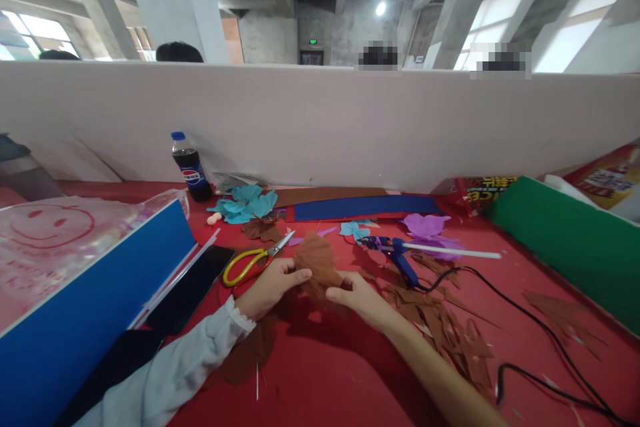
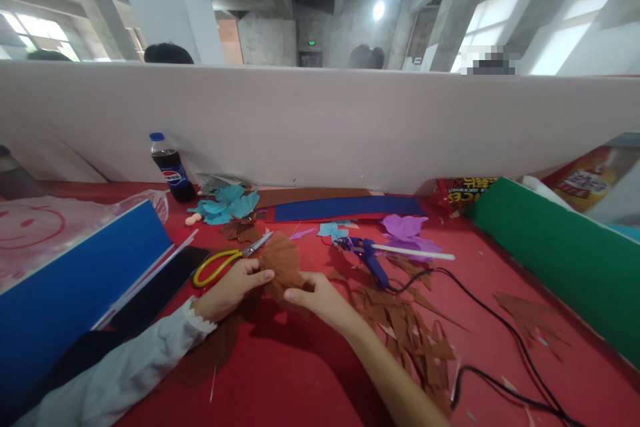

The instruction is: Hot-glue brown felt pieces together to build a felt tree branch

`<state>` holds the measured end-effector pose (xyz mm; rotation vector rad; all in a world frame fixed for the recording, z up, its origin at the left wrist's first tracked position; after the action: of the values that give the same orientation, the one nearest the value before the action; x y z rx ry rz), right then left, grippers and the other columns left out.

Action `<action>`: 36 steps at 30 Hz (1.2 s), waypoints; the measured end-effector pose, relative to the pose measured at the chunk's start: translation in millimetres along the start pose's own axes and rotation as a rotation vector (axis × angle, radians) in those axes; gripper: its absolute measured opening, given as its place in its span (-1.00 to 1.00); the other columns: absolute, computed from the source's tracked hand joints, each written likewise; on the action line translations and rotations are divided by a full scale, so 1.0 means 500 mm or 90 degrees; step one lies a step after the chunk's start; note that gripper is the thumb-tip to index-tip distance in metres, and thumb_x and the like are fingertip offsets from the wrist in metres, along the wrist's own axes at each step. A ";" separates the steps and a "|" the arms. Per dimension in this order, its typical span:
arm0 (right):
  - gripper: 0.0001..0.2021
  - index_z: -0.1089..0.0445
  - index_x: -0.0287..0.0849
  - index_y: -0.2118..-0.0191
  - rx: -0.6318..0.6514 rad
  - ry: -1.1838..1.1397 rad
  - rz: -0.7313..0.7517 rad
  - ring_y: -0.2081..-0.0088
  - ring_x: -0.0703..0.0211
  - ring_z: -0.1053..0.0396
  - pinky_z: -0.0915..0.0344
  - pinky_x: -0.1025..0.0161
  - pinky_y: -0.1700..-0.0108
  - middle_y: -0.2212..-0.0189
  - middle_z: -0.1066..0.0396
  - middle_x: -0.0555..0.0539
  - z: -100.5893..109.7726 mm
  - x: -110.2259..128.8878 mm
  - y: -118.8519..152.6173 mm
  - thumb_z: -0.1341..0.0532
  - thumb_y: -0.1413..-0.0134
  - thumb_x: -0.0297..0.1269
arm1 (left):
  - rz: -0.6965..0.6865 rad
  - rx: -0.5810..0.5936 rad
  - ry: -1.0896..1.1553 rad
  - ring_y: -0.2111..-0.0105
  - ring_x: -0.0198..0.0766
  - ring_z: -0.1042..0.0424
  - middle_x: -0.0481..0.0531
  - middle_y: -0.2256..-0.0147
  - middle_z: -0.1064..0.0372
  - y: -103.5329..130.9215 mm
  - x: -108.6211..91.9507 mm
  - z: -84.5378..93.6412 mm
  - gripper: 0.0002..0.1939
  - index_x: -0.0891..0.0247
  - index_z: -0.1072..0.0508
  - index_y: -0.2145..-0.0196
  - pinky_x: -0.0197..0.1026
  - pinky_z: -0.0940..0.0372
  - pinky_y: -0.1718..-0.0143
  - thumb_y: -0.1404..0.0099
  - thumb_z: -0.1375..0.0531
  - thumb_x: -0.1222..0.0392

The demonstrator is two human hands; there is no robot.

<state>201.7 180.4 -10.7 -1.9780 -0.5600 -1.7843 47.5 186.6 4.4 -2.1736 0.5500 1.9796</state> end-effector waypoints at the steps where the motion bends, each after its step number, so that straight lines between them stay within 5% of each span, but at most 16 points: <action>1: -0.60 -0.46 -0.25 0.26 -0.022 -0.009 0.007 0.37 0.19 -0.37 -0.28 0.26 0.29 0.39 -0.47 -0.07 0.003 -0.001 -0.002 -0.27 0.14 -0.02 | -0.001 0.010 -0.019 0.51 -0.34 -0.31 0.03 0.51 -0.38 0.001 -0.002 -0.003 -0.63 0.41 -0.46 0.43 -0.31 -0.16 0.45 0.01 -0.30 -0.01; 6: -0.68 -0.47 -0.25 0.41 -0.094 -0.018 0.016 0.43 0.21 -0.34 -0.27 0.27 0.32 0.49 -0.45 -0.04 0.008 -0.004 -0.009 -0.26 0.12 -0.04 | -0.039 0.036 -0.028 0.41 -0.27 -0.34 0.04 0.45 -0.40 0.003 -0.012 -0.016 -0.61 0.38 -0.47 0.36 -0.25 -0.21 0.32 -0.01 -0.27 -0.04; 10: -0.68 -0.47 -0.26 0.43 -0.121 -0.029 0.006 0.45 0.21 -0.34 -0.27 0.26 0.34 0.51 -0.44 -0.04 0.004 -0.004 -0.009 -0.27 0.14 -0.05 | -0.064 -0.013 -0.045 0.45 -0.31 -0.32 0.00 0.48 -0.36 -0.004 -0.012 -0.002 -0.65 0.36 -0.43 0.37 -0.25 -0.22 0.32 -0.06 -0.24 -0.02; 18: -0.63 -0.48 -0.24 0.36 -0.094 -0.030 0.029 0.38 0.17 -0.35 -0.28 0.23 0.27 0.45 -0.45 -0.04 -0.007 -0.005 -0.007 -0.26 0.14 0.01 | -0.060 -0.018 0.032 0.49 -0.36 -0.30 -0.02 0.50 -0.32 -0.003 -0.003 0.000 -0.72 0.36 -0.38 0.43 -0.30 -0.19 0.39 -0.10 -0.22 0.04; 27: -0.66 -0.45 -0.25 0.40 -0.133 -0.011 0.027 0.43 0.22 -0.30 -0.25 0.26 0.31 0.47 -0.43 -0.04 0.007 0.016 -0.005 -0.25 0.13 -0.02 | -0.068 -0.017 -0.117 0.50 -0.36 -0.27 -0.06 0.53 -0.29 0.004 -0.023 -0.006 -0.70 0.35 -0.37 0.48 -0.30 -0.16 0.40 -0.10 -0.21 0.01; 36: -0.68 -0.45 -0.27 0.47 -0.113 -0.046 0.025 0.50 0.29 -0.24 -0.20 0.30 0.39 0.56 -0.37 0.01 -0.002 0.015 -0.005 -0.28 0.15 -0.05 | -0.035 0.003 0.088 0.44 -0.37 -0.30 -0.05 0.47 -0.31 0.008 -0.014 -0.018 -0.77 0.35 -0.33 0.46 -0.31 -0.18 0.34 -0.07 -0.25 0.12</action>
<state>200.3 182.2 -3.3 -2.1643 -0.3936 -1.7990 53.9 180.9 13.1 -2.3087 0.5064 1.8091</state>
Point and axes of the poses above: each hand's wrist, its own y-axis away from the middle knuckle, its own z-axis out of the back of the hand, x = y × z, the point moved 4 cm from there along -y, towards the middle knuckle
